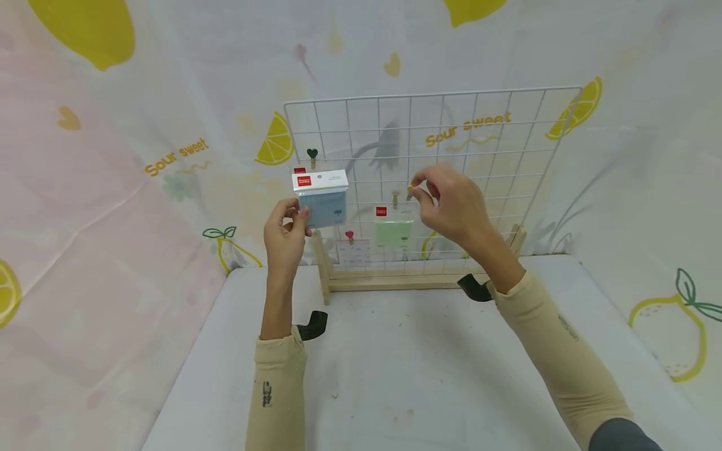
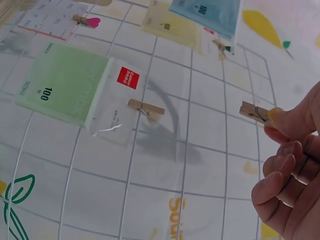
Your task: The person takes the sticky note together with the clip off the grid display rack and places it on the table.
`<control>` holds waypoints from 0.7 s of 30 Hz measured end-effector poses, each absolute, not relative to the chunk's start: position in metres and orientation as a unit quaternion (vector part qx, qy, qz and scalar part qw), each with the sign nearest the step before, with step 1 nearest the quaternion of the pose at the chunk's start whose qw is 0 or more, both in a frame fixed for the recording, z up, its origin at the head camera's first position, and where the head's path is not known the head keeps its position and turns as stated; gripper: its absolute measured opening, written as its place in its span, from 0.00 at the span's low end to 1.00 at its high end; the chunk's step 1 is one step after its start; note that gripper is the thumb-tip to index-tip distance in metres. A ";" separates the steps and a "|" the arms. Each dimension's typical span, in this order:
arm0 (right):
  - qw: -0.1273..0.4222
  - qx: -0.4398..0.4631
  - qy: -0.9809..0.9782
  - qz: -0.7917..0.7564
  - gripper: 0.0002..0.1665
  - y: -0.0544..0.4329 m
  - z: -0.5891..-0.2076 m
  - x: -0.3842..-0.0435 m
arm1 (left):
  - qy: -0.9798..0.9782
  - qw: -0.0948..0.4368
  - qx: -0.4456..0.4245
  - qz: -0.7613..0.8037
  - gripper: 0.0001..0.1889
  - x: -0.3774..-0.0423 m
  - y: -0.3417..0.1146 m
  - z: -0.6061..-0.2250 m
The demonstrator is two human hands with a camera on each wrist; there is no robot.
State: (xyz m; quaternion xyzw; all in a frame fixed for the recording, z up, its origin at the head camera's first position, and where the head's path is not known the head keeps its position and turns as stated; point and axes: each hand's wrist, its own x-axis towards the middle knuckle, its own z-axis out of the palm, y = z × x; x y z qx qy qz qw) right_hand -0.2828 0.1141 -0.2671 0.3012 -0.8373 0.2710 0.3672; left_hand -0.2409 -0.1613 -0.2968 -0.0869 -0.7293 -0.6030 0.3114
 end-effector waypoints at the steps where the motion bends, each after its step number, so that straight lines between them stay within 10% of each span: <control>1: 0.370 0.303 -0.835 0.272 0.04 0.116 -0.269 -0.282 | -0.730 0.309 -0.086 -0.604 0.09 -0.241 -0.162 -0.298; 21: 0.384 0.305 -0.834 0.251 0.06 0.151 -0.310 -0.265 | -0.738 0.269 -0.063 -0.616 0.12 -0.239 -0.208 -0.338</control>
